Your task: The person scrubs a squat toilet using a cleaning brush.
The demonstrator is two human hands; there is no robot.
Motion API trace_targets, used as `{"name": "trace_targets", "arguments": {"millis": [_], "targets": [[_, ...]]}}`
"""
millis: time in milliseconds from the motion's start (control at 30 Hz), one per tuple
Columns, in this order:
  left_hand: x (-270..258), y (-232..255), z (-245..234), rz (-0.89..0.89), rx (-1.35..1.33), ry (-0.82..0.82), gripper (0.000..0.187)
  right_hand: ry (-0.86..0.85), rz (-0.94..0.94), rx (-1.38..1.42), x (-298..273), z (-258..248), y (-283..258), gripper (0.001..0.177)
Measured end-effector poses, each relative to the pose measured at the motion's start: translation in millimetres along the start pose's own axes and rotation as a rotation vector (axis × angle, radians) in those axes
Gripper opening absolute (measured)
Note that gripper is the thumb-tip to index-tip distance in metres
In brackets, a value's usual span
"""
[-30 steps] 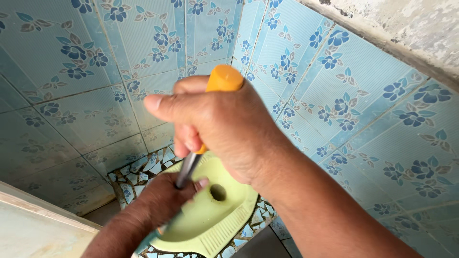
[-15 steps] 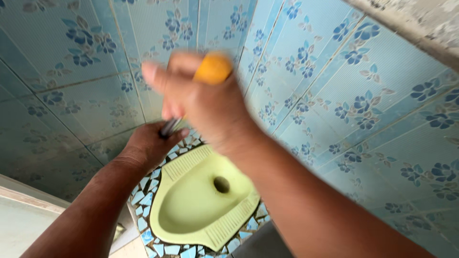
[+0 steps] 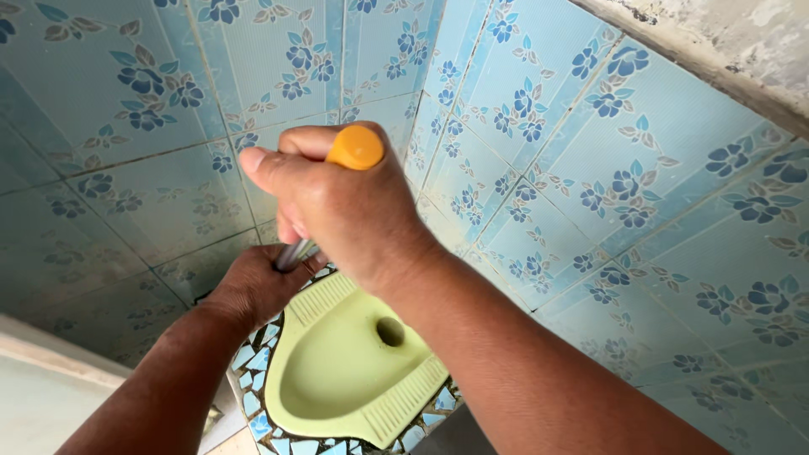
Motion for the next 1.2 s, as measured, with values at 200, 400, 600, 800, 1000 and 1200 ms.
{"name": "trace_targets", "arguments": {"millis": [200, 400, 600, 800, 1000, 1200], "targets": [[-43, 2, 36, -0.086, 0.033, -0.087, 0.058, -0.091, 0.092, 0.322, -22, -23, -17, 0.044], [-85, 17, 75, -0.011, 0.202, -0.265, 0.062, -0.058, 0.169, 0.393, -36, -52, -41, 0.042], [-61, 54, 28, 0.030, 0.247, -0.070, 0.057, 0.027, -0.149, 0.291, -24, -55, -72, 0.041], [-25, 54, -25, 0.178, 0.120, 0.171, 0.059, 0.056, -0.190, 0.163, 11, -19, -26, 0.042], [1, 37, -15, 0.089, -0.061, 0.128, 0.061, 0.066, -0.102, 0.080, 33, -6, 26, 0.040], [9, 40, -25, 0.009, 0.068, 0.074, 0.058, 0.000, -0.183, -0.316, 33, 1, 12, 0.039]]}}
Point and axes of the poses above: each hand's wrist, its own x-axis towards the middle knuckle, its own z-axis out of the palm, y = z × x, the point moved 6 cm from there along x, towards the middle knuckle, and after that the axes turned 6 degrees about -z, right-handed, at the moved point
